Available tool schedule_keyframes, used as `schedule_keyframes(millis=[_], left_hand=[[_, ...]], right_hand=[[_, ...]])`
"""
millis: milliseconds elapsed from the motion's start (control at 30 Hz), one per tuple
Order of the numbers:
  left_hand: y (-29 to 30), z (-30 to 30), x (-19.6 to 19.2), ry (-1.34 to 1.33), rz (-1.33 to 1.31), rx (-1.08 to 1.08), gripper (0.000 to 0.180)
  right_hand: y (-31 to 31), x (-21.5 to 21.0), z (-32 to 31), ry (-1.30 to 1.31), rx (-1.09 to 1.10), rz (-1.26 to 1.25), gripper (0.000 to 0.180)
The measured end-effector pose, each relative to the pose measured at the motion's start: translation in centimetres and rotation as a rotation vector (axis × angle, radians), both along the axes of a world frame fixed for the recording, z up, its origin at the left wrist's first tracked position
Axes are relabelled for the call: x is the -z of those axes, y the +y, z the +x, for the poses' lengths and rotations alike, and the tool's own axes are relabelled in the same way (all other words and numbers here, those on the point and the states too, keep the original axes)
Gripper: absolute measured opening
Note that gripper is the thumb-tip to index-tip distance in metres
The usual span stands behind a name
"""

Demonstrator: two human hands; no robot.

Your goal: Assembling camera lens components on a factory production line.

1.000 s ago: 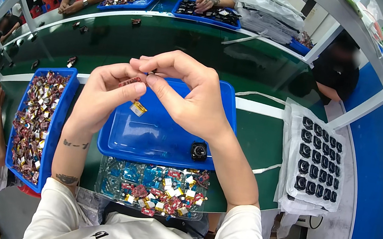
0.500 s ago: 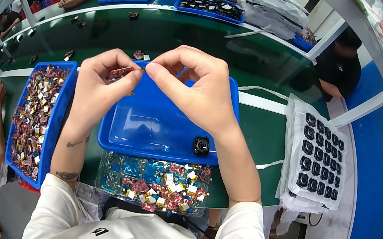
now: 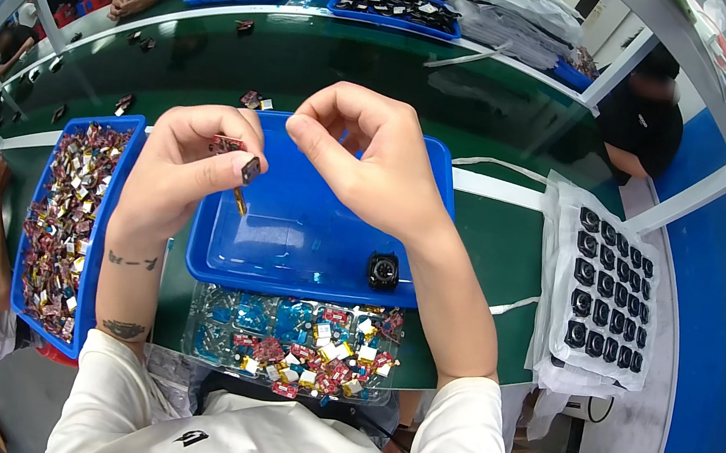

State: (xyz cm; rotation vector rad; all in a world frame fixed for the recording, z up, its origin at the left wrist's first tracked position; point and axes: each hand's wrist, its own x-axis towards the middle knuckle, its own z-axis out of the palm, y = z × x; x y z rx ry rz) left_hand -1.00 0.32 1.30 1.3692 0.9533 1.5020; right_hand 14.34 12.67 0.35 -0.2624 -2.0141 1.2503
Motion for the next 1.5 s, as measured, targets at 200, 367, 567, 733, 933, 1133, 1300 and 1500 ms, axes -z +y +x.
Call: schedule_keyframes(millis=[200,367,567,733,933,1133,1300,1500], left_hand=[[-0.3,-0.1,-0.4,0.104,0.002,-0.109,0.01],[-0.7,-0.2,-0.7,0.191,-0.01,-0.128,0.009],[-0.2,0.0,-0.1,0.263,0.022,-0.152,0.014],[-0.8,0.0,-0.5,0.244,-0.03,-0.148,0.008],[-0.7,-0.3,-0.7,0.217,-0.077,-0.205,0.008],[-0.6,-0.4,-0.6,0.214,-0.043,-0.356,0.011],[0.0,-0.6,-0.1,0.196,-0.035,-0.466,0.011],[0.2,-0.3,-0.2,0.24,-0.032,-0.47,0.01]], right_hand=[[1.5,3.5,2.9,-0.541,0.267,0.61,0.016],[-0.3,5.1,7.4,-0.864,0.198,0.481,0.03],[-0.2,6.6,8.6,-0.885,0.186,0.624,0.033],[0.8,6.8,6.8,-0.716,0.091,0.472,0.03],[-0.4,3.0,2.9,-0.158,-0.138,-0.325,0.019],[-1.7,0.2,-1.7,0.11,-0.042,-0.213,0.031],[-2.1,0.2,-2.7,0.068,0.015,-0.222,0.039],[-0.7,1.0,-2.2,0.009,0.054,-0.143,0.025]])
